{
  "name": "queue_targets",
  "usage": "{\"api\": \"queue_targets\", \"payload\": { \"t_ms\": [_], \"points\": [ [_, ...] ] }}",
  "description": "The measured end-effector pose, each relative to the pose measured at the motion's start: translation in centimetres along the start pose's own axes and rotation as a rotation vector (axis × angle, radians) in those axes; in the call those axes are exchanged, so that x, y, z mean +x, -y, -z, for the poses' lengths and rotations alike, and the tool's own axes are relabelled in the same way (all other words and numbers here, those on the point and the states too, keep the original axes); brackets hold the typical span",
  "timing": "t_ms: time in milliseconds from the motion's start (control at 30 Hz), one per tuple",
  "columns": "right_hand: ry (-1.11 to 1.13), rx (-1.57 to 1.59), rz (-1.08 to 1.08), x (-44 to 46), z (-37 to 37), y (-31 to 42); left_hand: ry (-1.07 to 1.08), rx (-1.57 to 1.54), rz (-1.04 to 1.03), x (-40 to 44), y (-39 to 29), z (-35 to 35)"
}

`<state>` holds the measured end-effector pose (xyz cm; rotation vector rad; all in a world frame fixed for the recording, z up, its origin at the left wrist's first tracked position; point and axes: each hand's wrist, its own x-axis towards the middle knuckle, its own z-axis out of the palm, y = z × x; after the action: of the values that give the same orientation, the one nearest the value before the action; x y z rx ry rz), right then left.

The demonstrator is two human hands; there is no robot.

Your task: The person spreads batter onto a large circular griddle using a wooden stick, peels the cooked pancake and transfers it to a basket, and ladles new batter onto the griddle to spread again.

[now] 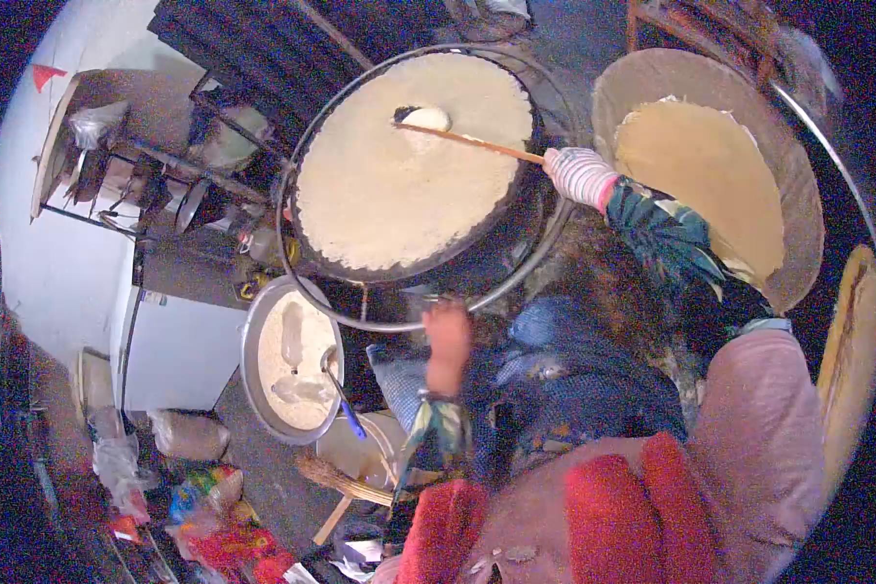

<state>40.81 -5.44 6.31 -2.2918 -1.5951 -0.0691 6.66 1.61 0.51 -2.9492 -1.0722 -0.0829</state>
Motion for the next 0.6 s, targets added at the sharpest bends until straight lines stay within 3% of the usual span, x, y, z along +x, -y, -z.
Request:
{"api": "queue_targets", "payload": {
  "t_ms": [67,167,233,267,300,367,433,500,600],
  "points": [
    [0.080,-0.035,0.022,-1.9,2.6,1.0,-0.094,0.092,0.006,-0.1,3.1,-1.5],
    [0.131,-0.079,0.125,-3.4,1.5,-1.6,-0.015,0.118,0.030,-0.3,6.4,-0.5],
    [0.306,0.335,-0.403,-2.8,-1.6,-6.2,-0.105,0.188,-0.010,-0.7,9.4,-1.4],
    [0.227,0.413,-0.441,-2.1,-3.8,-8.8,0.051,0.223,-0.024,-0.6,10.4,-0.2],
    [0.219,0.412,-0.442,-1.6,-3.7,-8.8,0.102,0.256,-0.004,-0.6,11.4,0.2],
    [0.071,-0.045,-0.129,0.2,-2.6,-7.2,0.153,0.303,0.010,-0.3,14.1,0.0],
    [0.161,-0.152,-0.144,2.5,-0.6,-4.2,0.045,0.309,-0.047,-0.2,17.1,-0.6],
    [0.337,-0.192,-0.224,3.7,2.2,-0.3,0.128,0.354,-0.036,0.5,18.6,0.7],
    [0.326,0.079,-0.123,3.0,1.5,3.5,0.160,0.343,-0.001,1.2,21.9,0.5]
  ]
}}
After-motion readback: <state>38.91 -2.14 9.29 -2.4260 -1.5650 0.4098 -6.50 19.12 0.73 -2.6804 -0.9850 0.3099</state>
